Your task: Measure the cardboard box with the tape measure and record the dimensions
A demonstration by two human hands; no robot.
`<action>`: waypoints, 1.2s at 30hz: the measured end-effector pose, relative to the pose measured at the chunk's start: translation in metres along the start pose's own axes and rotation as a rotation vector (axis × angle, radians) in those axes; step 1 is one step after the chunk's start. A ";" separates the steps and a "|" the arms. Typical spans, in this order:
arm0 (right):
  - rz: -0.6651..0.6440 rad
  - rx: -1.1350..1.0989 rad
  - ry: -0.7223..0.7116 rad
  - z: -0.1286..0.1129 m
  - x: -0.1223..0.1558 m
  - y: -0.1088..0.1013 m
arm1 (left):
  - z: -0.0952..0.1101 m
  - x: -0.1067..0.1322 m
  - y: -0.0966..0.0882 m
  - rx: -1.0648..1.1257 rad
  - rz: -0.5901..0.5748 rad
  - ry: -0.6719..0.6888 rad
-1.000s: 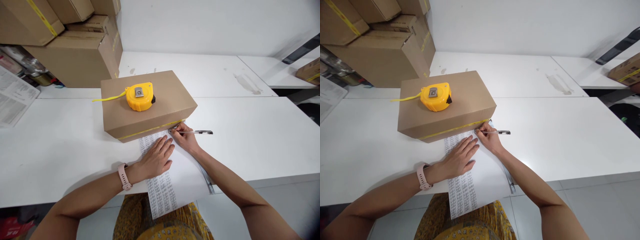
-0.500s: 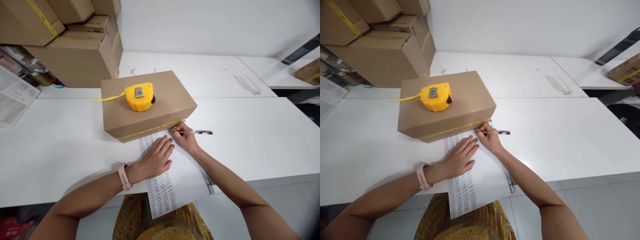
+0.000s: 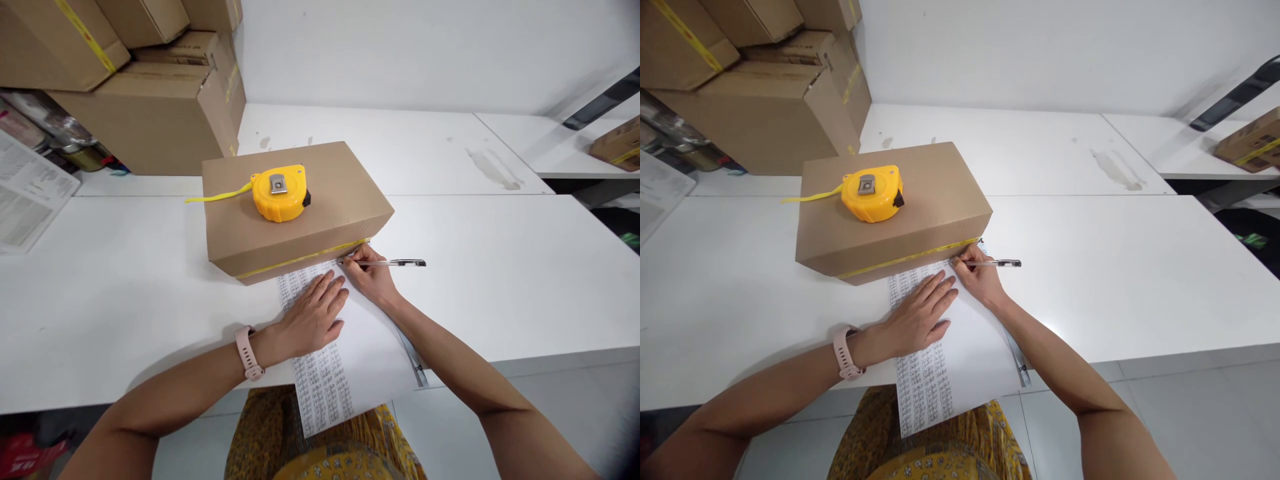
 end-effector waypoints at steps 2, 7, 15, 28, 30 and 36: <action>0.001 0.004 0.004 0.000 0.000 0.000 | 0.000 0.000 0.000 0.004 0.002 -0.003; 0.014 0.029 -0.007 0.000 0.000 -0.001 | 0.000 0.000 0.001 0.005 0.005 -0.004; -0.002 -0.003 0.001 0.002 0.000 0.000 | 0.001 -0.001 -0.001 -0.010 -0.007 0.004; 0.022 0.011 -0.007 0.003 0.000 -0.002 | 0.001 0.000 0.000 0.004 -0.003 -0.007; 0.022 0.018 -0.013 0.002 0.000 -0.002 | 0.001 -0.001 -0.001 -0.001 -0.012 -0.006; 0.010 0.009 -0.007 0.000 0.000 -0.001 | 0.001 -0.001 -0.002 -0.013 -0.021 -0.010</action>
Point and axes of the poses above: each hand's wrist, its own x-axis away from the middle knuckle, its own y-axis out of the palm, z = x × y, the point moved 2 cm from there along -x, towards the middle knuckle, and after that the axes turned 2 degrees about y, right-handed, at the moved point
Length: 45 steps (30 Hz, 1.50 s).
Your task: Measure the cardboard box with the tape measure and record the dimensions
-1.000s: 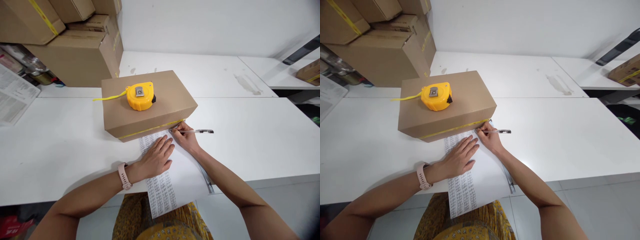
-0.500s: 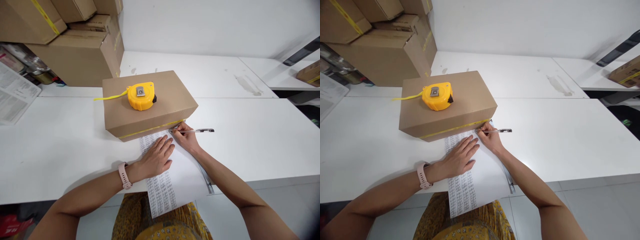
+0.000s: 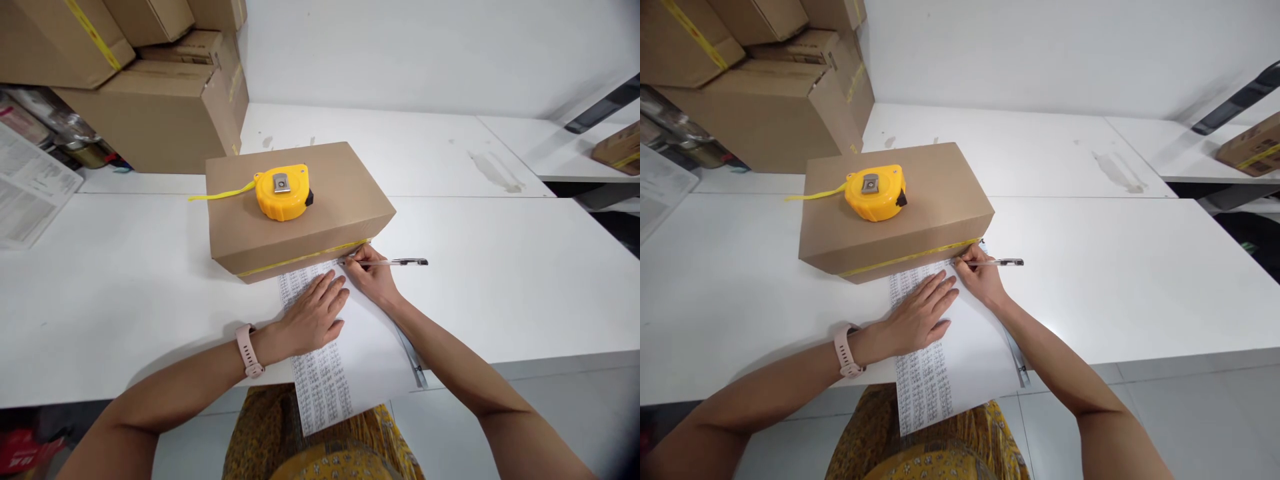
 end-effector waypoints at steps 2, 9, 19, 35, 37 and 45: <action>-0.002 -0.005 0.001 0.001 0.000 0.000 | 0.000 0.000 0.001 -0.002 0.004 -0.003; 0.027 -0.002 -0.006 0.002 0.001 -0.001 | 0.000 0.000 0.001 -0.012 0.003 0.005; 0.023 0.000 -0.030 0.001 0.000 -0.001 | 0.000 0.000 0.000 -0.017 -0.008 0.007; 0.088 -0.049 -0.030 -0.001 0.000 -0.010 | -0.001 0.000 -0.001 0.002 -0.003 0.000; 0.219 -0.061 -0.065 -0.004 -0.001 -0.027 | -0.001 0.001 -0.002 0.002 -0.009 0.007; 0.357 0.630 -0.133 0.012 -0.018 -0.092 | -0.002 0.001 -0.006 -0.012 0.177 0.056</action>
Point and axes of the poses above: each hand's wrist, its own x-axis away from the middle knuckle, its own y-axis out of the palm, z = x × y, the point moved 2 cm from there along -x, towards the middle knuckle, and after that the axes turned 2 degrees about y, right-handed, at the moved point
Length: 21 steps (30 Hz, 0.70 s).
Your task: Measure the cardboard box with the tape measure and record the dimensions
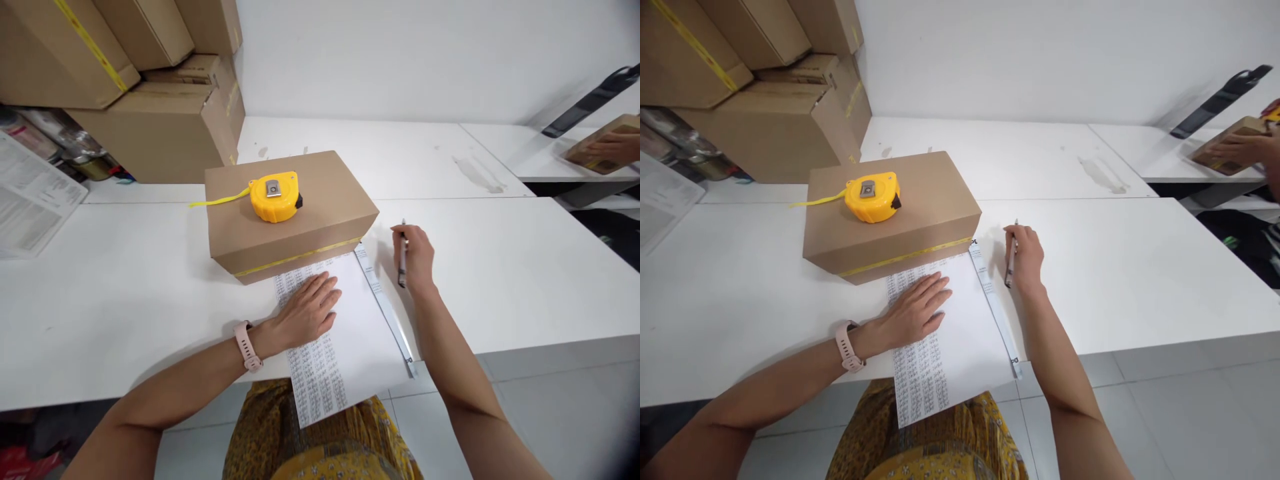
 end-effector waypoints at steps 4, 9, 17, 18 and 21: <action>-0.217 0.291 -0.073 0.011 -0.002 0.010 | -0.002 -0.002 -0.030 -0.073 0.356 0.085; -0.232 0.348 -0.075 0.007 -0.002 0.012 | -0.015 -0.020 -0.109 -0.302 0.685 -0.190; -0.063 0.172 0.013 0.000 -0.002 0.006 | -0.063 -0.059 -0.150 -0.061 0.393 -0.689; -0.022 0.130 0.004 -0.002 -0.002 0.004 | -0.065 -0.059 -0.147 -0.060 0.395 -0.684; 0.164 -0.060 -0.046 -0.019 0.001 -0.009 | -0.059 -0.055 -0.144 -0.062 0.493 -0.617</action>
Point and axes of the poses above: each hand's wrist, its own x-axis away from the middle knuckle, its own y-axis out of the palm, z = x × y, the point moved 2 cm from there along -x, towards the middle knuckle, and after that the axes turned 2 degrees about y, right-handed, at the moved point
